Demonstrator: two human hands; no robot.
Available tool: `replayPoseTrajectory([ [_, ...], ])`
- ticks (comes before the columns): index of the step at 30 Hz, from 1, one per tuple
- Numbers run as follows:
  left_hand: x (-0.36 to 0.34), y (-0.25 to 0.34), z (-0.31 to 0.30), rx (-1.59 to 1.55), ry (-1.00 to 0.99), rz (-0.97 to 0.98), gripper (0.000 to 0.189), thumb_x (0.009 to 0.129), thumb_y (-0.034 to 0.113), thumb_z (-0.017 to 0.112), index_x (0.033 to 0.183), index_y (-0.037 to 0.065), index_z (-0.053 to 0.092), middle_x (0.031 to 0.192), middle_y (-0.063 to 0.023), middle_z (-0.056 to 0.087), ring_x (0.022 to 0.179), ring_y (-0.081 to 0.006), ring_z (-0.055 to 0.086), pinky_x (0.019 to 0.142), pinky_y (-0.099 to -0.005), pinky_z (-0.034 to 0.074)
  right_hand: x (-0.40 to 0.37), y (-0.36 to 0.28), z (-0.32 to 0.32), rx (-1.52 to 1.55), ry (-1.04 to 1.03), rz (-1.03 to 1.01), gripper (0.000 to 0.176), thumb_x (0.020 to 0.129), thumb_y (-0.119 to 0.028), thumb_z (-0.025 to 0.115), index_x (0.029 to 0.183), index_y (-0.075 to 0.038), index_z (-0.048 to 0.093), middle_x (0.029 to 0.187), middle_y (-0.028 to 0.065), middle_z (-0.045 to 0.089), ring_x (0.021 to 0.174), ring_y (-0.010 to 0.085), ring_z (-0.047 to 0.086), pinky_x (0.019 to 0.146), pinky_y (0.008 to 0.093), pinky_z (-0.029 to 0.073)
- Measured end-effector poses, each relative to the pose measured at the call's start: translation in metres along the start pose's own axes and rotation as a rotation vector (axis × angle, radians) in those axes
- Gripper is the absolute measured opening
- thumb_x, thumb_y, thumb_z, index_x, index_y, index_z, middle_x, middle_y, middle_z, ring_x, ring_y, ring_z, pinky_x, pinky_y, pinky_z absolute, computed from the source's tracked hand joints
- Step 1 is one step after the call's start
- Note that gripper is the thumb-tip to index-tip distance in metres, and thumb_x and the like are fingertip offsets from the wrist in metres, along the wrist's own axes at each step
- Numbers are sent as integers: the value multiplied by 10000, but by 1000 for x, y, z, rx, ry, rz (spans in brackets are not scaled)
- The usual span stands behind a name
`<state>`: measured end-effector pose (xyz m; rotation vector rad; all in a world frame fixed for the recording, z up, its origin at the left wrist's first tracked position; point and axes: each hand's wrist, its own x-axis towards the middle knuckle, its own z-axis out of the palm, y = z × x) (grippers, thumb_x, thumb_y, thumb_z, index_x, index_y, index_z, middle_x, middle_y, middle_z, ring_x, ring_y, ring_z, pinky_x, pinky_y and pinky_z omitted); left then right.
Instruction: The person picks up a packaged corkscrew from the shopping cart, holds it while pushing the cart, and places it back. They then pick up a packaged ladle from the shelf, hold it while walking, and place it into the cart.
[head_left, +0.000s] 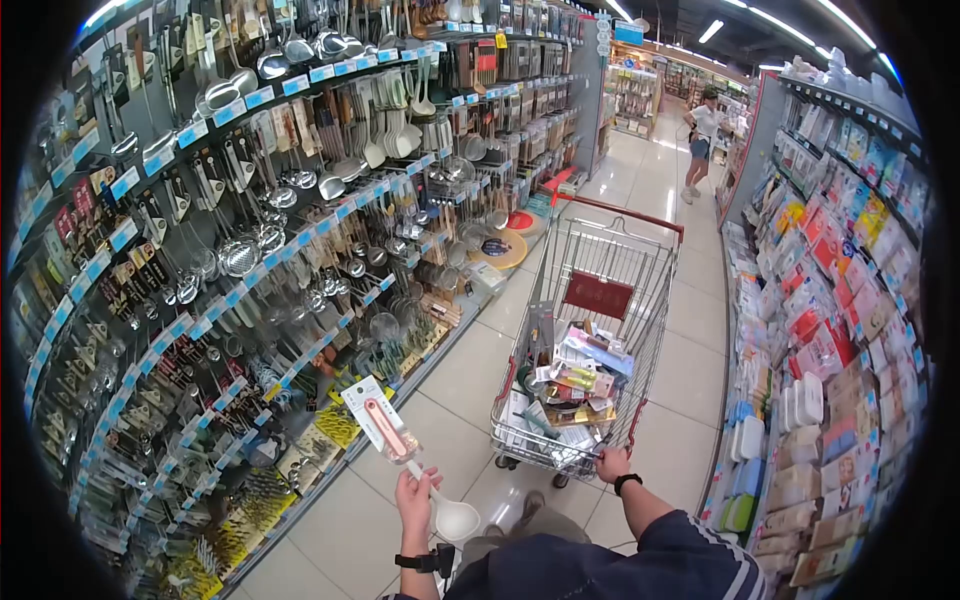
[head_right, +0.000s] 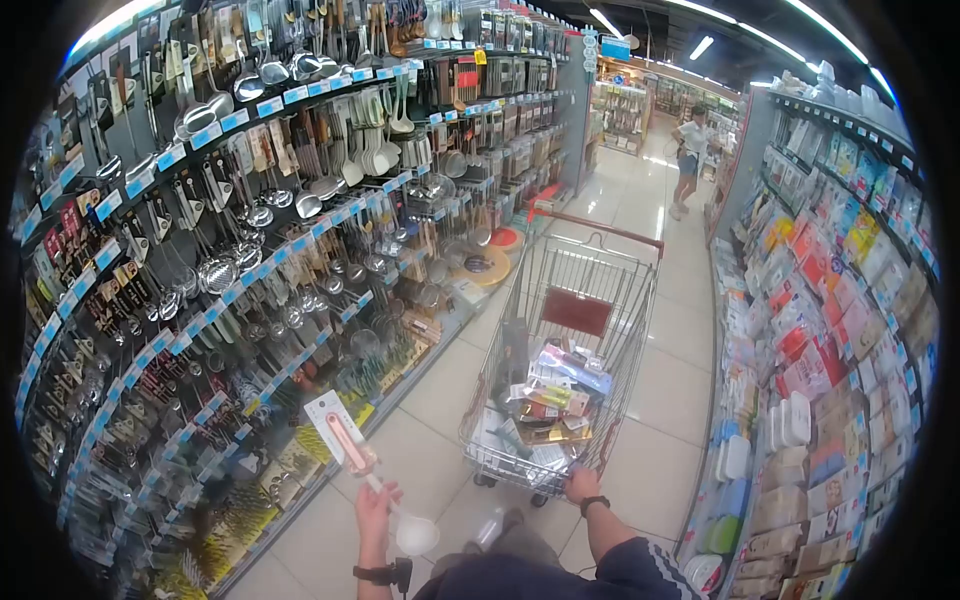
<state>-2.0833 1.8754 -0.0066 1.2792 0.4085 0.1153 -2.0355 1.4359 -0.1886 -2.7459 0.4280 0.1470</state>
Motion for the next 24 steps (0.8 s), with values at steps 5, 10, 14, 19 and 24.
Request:
replayPoseTrajectory([
  [5,-21,2,-9,-26,1,36,285,968,37,497,1240,-33,451,1085,-185,642,932,-229,657,799,-307,513,-38,-20,-10,2,-21,-54,200,792,-254,648,872,-73,674,937,159,664,926,370,609,849,495,474],
  [10,-43,-1,-14,-45,-11,80,277,968,39,502,1233,-31,459,1094,-182,643,920,-211,654,798,-295,506,-62,-27,-7,56,-25,-152,203,795,-251,627,844,-68,698,966,172,654,914,367,617,835,489,492],
  [14,-74,3,-15,-26,-30,86,272,970,41,501,1230,-27,465,1101,-173,645,920,-201,654,798,-288,502,-85,-39,-1,83,-9,-89,195,807,-233,599,878,-78,693,997,166,641,984,344,598,836,504,488],
  [19,-128,0,-28,24,0,88,273,970,58,509,1226,-28,469,1109,-169,648,946,-217,656,804,-305,509,-119,-60,-1,62,5,-70,191,788,-190,612,924,-74,677,1015,154,620,1057,357,554,834,496,484],
  [24,-196,-4,-72,83,56,73,245,973,42,490,1209,-23,479,1098,-155,652,955,-194,650,827,-289,506,-152,-75,12,75,85,-150,193,773,-171,642,940,-75,646,1008,156,598,1019,342,544,855,487,452],
])
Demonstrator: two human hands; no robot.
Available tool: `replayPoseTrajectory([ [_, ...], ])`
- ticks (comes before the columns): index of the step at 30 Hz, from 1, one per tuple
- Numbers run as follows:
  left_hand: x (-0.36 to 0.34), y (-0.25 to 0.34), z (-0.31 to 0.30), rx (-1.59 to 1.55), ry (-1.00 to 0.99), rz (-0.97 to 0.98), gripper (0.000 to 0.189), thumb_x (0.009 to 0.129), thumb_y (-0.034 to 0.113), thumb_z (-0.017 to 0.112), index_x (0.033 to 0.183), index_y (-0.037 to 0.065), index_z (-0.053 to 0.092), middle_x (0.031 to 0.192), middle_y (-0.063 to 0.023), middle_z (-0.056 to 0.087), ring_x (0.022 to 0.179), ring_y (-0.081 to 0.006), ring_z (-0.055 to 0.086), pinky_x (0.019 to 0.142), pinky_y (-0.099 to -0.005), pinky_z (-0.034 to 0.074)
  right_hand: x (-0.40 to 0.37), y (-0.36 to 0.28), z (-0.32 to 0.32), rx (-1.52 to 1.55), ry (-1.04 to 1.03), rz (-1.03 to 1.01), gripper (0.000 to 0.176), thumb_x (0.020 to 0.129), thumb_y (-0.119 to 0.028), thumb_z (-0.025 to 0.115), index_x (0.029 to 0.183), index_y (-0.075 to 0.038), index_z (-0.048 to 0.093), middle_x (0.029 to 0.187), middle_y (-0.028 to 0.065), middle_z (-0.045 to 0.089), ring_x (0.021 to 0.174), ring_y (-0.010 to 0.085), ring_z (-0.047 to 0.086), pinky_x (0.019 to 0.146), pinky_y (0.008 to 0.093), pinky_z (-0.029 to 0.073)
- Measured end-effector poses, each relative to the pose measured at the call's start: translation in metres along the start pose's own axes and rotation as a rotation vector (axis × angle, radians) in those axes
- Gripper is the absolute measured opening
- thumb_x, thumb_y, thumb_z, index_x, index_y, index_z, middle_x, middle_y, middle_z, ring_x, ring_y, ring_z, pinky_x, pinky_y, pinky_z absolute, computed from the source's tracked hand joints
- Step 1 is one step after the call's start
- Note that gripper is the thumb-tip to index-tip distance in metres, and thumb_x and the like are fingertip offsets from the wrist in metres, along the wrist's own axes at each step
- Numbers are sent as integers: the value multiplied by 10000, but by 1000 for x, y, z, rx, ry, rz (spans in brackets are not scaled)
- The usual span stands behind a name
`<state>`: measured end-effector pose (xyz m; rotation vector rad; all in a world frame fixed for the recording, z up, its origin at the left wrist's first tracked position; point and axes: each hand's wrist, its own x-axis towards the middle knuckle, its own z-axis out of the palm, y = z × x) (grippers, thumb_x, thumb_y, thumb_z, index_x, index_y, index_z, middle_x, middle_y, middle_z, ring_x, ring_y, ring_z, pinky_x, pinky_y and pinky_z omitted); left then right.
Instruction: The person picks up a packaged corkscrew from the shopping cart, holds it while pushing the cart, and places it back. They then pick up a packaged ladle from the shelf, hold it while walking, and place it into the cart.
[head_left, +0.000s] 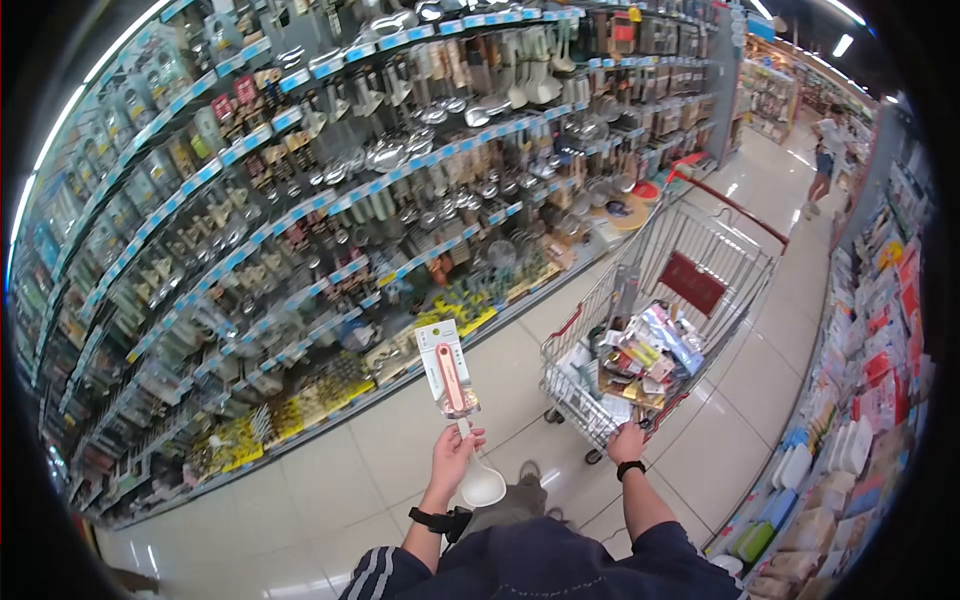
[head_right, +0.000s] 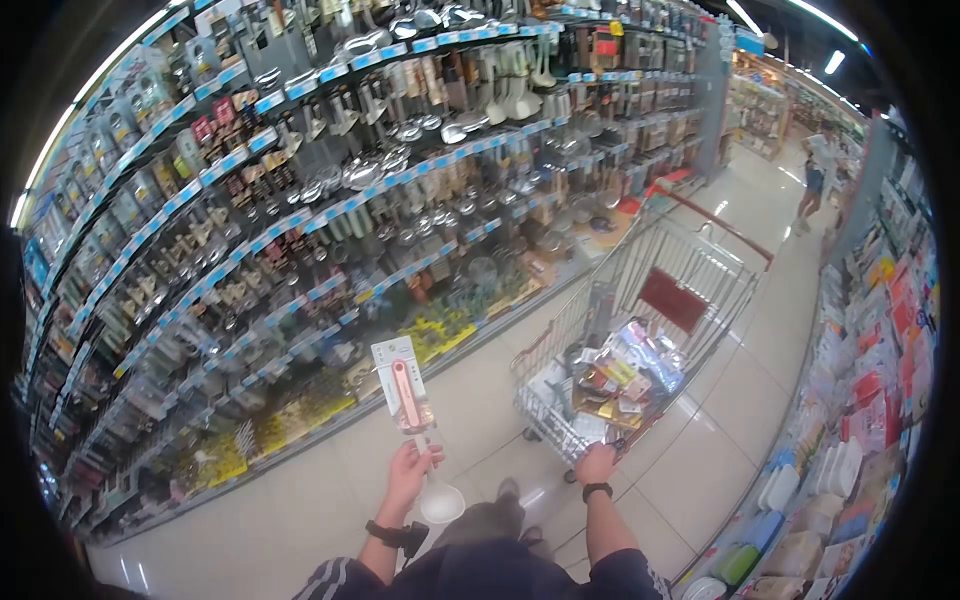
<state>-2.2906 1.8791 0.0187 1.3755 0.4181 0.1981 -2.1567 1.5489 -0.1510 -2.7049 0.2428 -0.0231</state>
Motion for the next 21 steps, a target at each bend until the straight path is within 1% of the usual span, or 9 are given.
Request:
replayPoseTrajectory([
  [3,-35,-8,-34,27,60,7,239,972,39,486,1203,-23,481,1097,-155,653,956,-192,651,834,-289,506,-14,-4,10,6,-61,33,223,774,-194,664,964,-79,641,1043,139,596,1063,334,542,866,515,442],
  [4,-42,-8,-45,9,85,6,238,972,38,485,1202,-23,481,1096,-155,653,957,-191,651,833,-287,506,-19,-9,14,38,-78,103,254,749,-188,680,974,-77,637,1065,129,600,1092,328,540,898,527,427],
  [8,-61,-11,-85,-67,153,0,233,972,37,482,1198,-19,482,1090,-156,655,953,-186,652,826,-279,504,-46,-31,22,66,-88,119,328,697,-163,683,1006,-66,636,1097,133,624,1109,331,542,942,515,406],
  [11,-58,-17,-113,-66,136,-7,303,962,59,505,1250,-17,452,1108,-183,643,1014,-246,648,873,-336,507,-68,-35,32,126,-84,42,336,703,-159,668,1022,-57,639,1085,152,639,1078,345,558,928,495,417],
  [12,-54,-18,-120,-86,103,-6,303,962,58,506,1250,-19,453,1109,-185,643,1020,-248,648,877,-338,509,-79,-40,31,121,-95,23,308,748,-190,635,1002,-17,620,1083,185,623,1051,368,551,916,456,449],
  [14,-46,-17,-142,-118,58,2,303,962,55,507,1250,-23,455,1112,-190,643,1032,-253,646,883,-340,511,-103,-53,30,126,-101,-6,319,741,-192,637,1006,-15,617,1055,186,630,1039,369,556,910,456,450],
  [17,-40,-11,-179,-96,1,-15,299,963,54,506,1246,-32,459,1113,-193,644,1037,-255,645,886,-342,513,-127,-75,48,139,-42,1,340,716,-178,649,1006,-8,603,999,192,639,985,390,568,881,459,454],
  [20,-44,-10,-230,-143,-30,24,247,965,38,507,1205,-13,484,1070,-158,667,975,-198,656,822,-295,512,-156,-94,68,206,-22,39,332,714,-162,644,1003,-9,594,977,188,643,958,392,577,875,465,451],
  [21,-46,-18,-249,-127,-23,20,246,963,40,511,1202,-13,486,1068,-157,667,974,-199,657,820,-296,513,-168,-99,74,225,-24,58,324,715,-162,644,996,-9,592,973,188,644,955,391,579,874,465,450],
])
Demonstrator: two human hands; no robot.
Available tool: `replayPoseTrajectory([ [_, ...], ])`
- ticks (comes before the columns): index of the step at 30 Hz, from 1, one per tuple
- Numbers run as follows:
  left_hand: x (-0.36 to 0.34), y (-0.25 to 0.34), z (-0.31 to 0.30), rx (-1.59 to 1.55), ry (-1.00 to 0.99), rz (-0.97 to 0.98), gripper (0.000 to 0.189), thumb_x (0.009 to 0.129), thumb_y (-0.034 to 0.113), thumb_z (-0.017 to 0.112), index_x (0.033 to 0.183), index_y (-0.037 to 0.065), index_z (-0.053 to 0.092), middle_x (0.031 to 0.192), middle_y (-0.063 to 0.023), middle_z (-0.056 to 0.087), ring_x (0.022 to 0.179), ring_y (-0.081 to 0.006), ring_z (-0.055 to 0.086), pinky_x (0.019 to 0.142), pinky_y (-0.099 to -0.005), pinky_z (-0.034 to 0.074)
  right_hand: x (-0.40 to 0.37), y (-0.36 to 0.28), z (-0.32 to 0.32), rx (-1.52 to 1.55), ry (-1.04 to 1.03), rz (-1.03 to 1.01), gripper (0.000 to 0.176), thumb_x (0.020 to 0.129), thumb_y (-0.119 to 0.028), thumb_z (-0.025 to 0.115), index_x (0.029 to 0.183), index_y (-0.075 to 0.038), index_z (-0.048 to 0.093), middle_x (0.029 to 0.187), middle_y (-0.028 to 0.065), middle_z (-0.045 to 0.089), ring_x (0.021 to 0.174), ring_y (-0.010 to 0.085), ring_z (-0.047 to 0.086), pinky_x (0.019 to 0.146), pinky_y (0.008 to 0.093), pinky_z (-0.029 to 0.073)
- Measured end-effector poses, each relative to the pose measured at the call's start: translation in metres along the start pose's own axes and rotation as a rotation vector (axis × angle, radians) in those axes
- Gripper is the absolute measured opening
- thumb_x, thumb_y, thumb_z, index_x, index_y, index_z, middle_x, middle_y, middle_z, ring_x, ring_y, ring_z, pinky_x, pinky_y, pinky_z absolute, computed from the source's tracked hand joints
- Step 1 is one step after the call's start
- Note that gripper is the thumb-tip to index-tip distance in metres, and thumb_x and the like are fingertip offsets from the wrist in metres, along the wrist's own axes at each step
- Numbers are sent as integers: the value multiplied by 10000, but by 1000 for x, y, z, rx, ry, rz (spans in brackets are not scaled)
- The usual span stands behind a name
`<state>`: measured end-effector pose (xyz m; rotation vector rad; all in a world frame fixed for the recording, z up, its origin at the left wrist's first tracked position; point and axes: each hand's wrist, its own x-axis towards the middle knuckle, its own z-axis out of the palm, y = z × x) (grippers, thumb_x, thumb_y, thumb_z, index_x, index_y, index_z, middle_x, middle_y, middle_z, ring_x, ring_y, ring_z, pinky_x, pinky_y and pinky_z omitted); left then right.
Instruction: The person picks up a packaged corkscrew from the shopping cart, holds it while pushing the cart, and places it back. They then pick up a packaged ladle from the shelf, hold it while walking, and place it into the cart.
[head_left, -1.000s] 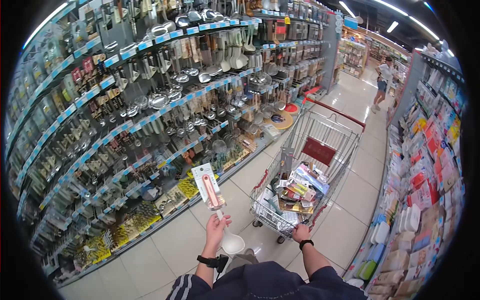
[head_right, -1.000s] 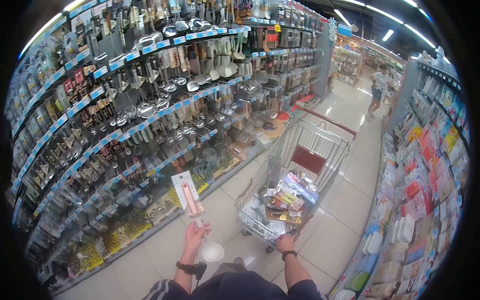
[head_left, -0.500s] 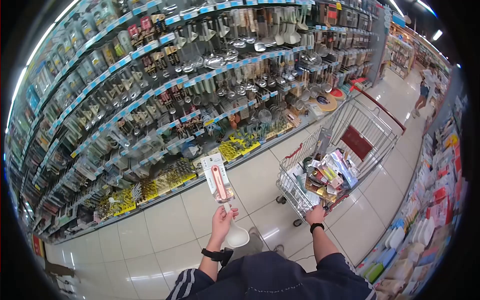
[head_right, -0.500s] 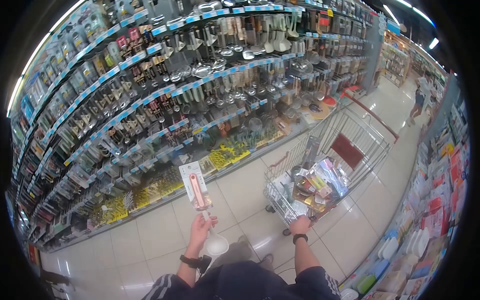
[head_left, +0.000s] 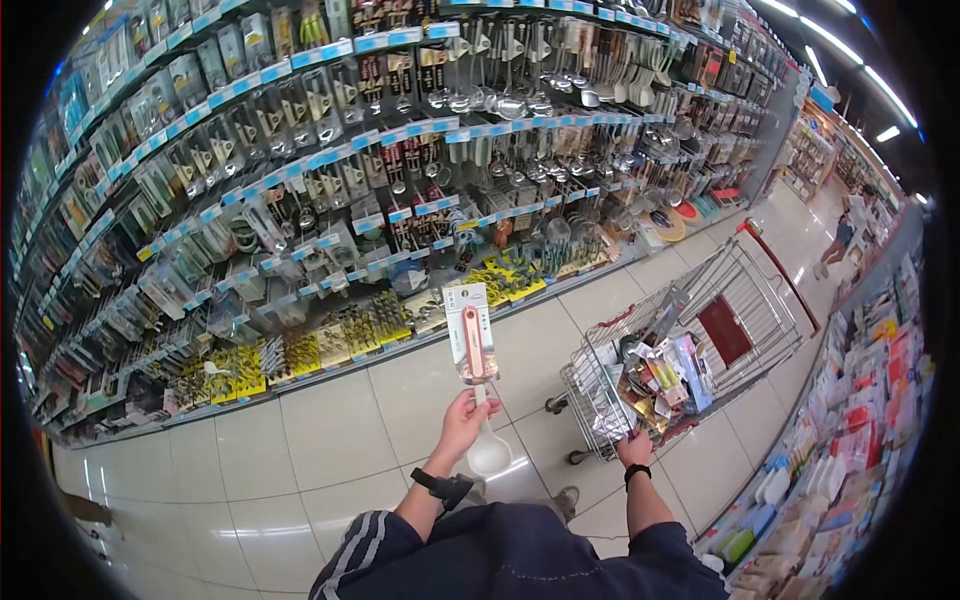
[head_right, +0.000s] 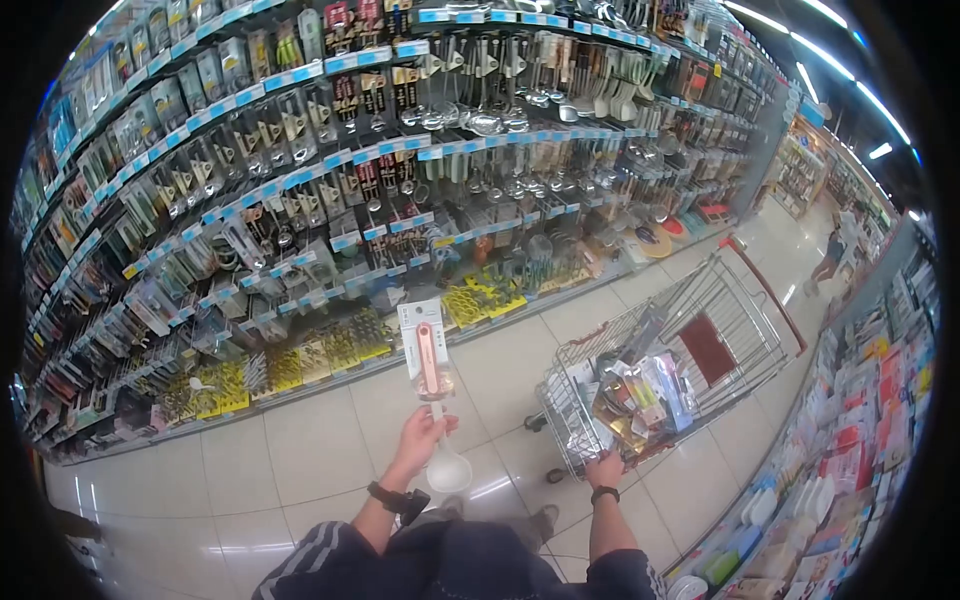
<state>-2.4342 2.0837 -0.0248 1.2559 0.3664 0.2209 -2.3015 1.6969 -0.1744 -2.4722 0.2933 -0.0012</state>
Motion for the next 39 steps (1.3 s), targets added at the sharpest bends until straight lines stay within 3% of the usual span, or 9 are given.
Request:
replayPoseTrajectory([
  [4,-16,-4,-68,3,51,-54,243,960,48,523,1194,-11,491,1062,-156,668,967,-203,662,815,-298,514,-41,-25,22,2,43,-15,237,738,-140,640,912,2,565,941,227,642,956,409,594,859,489,448],
  [11,-54,10,-160,-10,197,-10,239,965,57,519,1196,1,492,1038,-156,669,930,-203,665,810,-295,515,-123,-58,67,-120,81,-5,190,820,-93,600,969,13,549,946,246,621,926,433,587,803,517,452],
  [15,-76,12,-193,-69,252,-10,246,971,60,510,1207,-4,481,1034,-160,667,929,-211,666,801,-294,523,-177,-74,78,-101,33,-117,157,858,-64,547,994,6,512,971,276,589,895,475,562,770,548,442],
  [18,-106,27,-199,-58,250,-52,255,970,57,510,1216,-3,473,1034,-161,666,922,-208,667,797,-292,524,-228,-107,77,-25,24,-38,108,883,-67,525,926,30,505,966,291,578,900,491,543,769,557,427],
  [20,-123,9,-209,-60,200,-46,260,969,55,511,1220,-2,471,1034,-163,666,916,-209,669,795,-295,525,-249,-110,87,-36,95,-157,121,904,-84,516,900,37,513,912,287,581,891,476,544,756,549,424],
  [22,-139,13,-212,-26,140,-59,263,968,53,513,1221,-4,470,1034,-166,666,911,-211,671,792,-297,526,-273,-112,101,-43,128,-90,141,932,-127,520,897,5,555,862,245,590,857,428,566,730,508,429],
  [32,-221,31,-261,2,18,-104,259,970,45,507,1215,-30,469,1036,-177,659,930,-224,665,848,-324,541,-408,-128,120,-151,104,-34,102,908,-119,544,967,-40,569,967,180,597,988,368,542,804,511,412],
  [33,-226,35,-266,-5,22,-99,260,970,44,506,1216,-31,469,1037,-177,658,933,-224,664,847,-323,541,-419,-131,115,-176,23,-47,192,822,9,517,1013,6,499,1036,221,556,1012,419,517,857,494,419],
  [39,-246,44,-293,-14,33,-119,258,970,46,508,1215,-26,474,1037,-168,659,930,-217,664,839,-316,538,-481,-122,120,-91,46,-122,270,761,19,598,1023,-9,537,1023,191,574,1009,383,516,861,468,411],
])
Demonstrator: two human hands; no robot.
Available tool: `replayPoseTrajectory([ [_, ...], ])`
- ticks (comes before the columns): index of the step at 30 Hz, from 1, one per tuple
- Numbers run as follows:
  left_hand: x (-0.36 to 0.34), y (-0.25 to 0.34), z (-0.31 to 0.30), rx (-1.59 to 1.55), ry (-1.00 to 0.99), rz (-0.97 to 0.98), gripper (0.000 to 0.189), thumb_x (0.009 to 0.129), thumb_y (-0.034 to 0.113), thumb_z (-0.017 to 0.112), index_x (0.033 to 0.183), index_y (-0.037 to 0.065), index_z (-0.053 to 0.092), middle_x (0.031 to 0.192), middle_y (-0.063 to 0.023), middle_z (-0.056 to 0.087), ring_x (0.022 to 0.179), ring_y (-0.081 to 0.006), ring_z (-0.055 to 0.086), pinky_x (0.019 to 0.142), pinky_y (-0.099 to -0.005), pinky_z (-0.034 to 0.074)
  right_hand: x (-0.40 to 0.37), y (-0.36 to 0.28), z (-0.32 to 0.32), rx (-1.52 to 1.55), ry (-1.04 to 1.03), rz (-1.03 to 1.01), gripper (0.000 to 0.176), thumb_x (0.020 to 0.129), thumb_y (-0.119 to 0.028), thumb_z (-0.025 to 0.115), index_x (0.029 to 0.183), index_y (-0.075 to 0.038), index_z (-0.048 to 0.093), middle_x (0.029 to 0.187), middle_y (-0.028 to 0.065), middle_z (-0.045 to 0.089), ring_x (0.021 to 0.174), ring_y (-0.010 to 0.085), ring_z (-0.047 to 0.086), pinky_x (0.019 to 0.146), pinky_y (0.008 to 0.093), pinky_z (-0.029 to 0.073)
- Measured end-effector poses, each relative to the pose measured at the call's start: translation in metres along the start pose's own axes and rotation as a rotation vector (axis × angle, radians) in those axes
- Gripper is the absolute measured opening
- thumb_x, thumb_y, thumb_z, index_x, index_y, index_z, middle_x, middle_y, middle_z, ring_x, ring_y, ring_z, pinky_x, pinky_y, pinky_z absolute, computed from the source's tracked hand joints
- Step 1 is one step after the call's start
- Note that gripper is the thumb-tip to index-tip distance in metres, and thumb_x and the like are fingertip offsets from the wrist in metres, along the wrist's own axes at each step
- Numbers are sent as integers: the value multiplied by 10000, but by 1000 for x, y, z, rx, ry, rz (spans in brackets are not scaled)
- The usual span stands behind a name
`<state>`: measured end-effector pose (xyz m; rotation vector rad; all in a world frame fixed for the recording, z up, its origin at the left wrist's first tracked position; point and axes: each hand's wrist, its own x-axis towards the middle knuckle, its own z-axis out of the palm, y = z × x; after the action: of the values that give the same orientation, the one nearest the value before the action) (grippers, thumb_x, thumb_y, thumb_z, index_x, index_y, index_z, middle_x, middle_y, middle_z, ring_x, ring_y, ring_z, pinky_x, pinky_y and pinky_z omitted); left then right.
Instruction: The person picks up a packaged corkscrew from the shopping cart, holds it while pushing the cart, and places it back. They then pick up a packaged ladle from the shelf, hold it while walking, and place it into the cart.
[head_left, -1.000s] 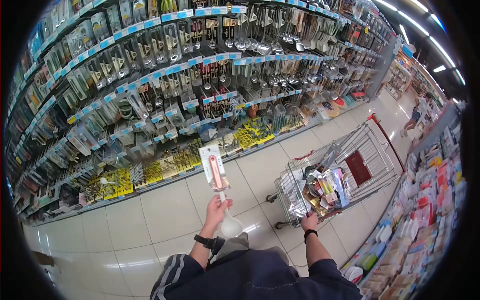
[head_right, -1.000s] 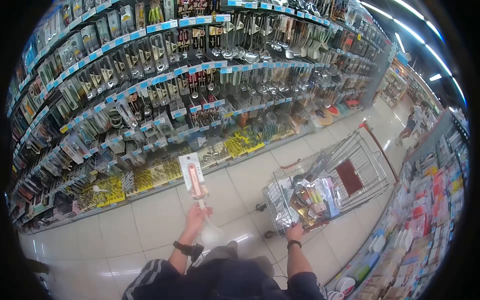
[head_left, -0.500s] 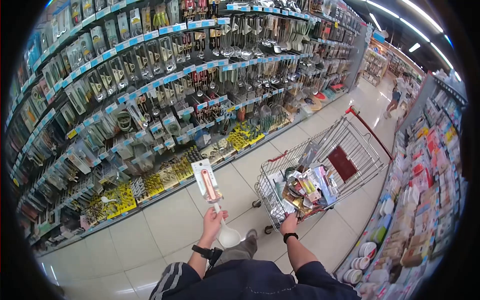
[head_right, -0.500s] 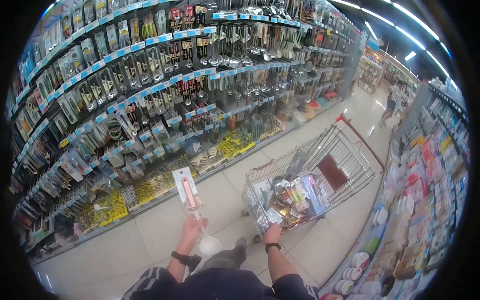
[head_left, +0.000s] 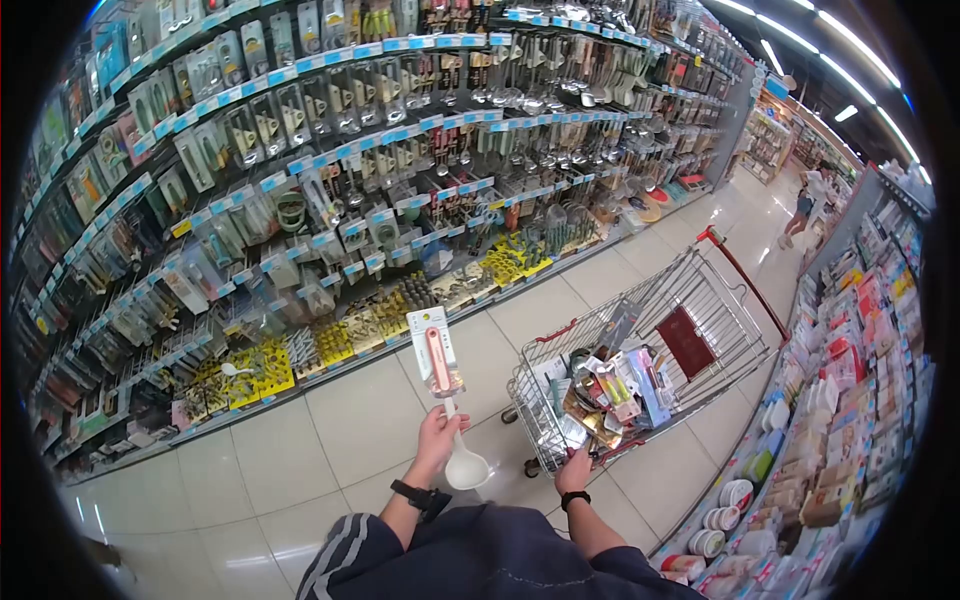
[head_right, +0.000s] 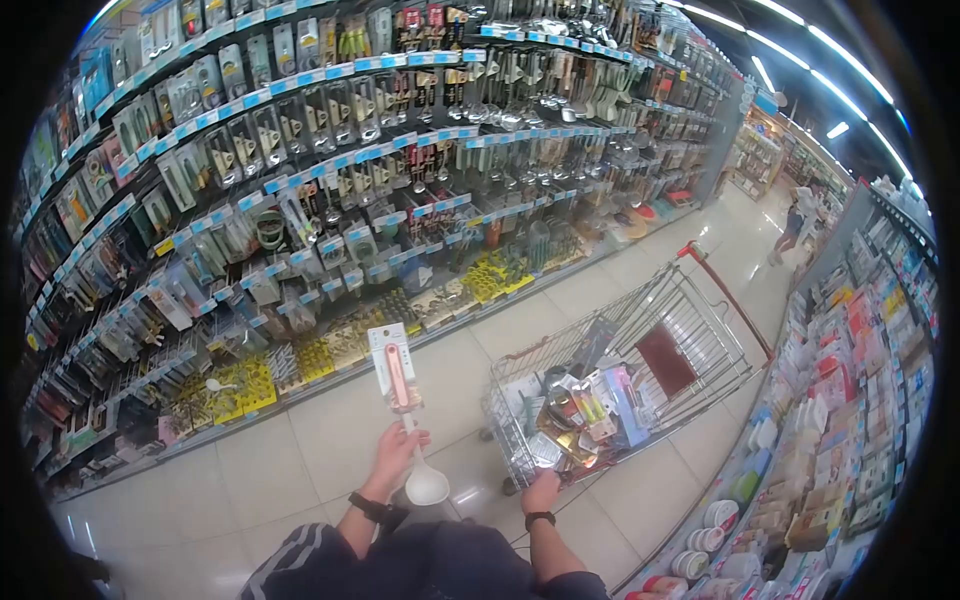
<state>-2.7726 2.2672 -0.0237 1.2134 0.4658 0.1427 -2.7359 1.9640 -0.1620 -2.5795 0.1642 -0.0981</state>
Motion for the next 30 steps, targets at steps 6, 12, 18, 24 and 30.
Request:
replayPoseTrajectory([
  [6,-4,9,-35,-40,-69,40,249,973,57,507,1207,-25,484,1036,-152,664,943,-210,661,829,-305,527,-45,-9,0,20,49,-44,254,732,-4,575,980,6,519,947,222,575,929,430,514,803,519,405],
  [12,-11,23,-131,-31,-69,90,258,972,54,506,1215,-29,481,1040,-163,659,954,-215,660,855,-310,523,-77,-16,20,35,99,96,319,702,-81,624,1003,-17,539,931,161,613,930,367,551,841,454,432],
  [18,-39,29,-218,-122,-17,61,273,977,53,493,1237,-22,456,1074,-179,645,984,-256,656,861,-344,529,-88,-80,40,-365,-32,511,657,714,-294,671,1263,-49,407,1352,178,463,1317,324,386,1007,723,220],
  [24,-39,37,-276,-238,-25,-9,264,989,72,486,1240,-2,458,1079,-166,641,1012,-234,641,882,-338,520,-90,-140,79,-415,-52,461,661,725,-323,631,1314,-103,425,1329,159,478,1299,356,400,1070,649,191],
  [30,-46,56,-319,-297,-106,-187,328,997,89,464,1307,14,389,1215,-215,553,1105,-308,595,969,-402,485,-107,-155,65,-327,-147,574,687,707,-409,703,1280,-78,515,1311,150,535,1278,344,450,1081,571,260],
])
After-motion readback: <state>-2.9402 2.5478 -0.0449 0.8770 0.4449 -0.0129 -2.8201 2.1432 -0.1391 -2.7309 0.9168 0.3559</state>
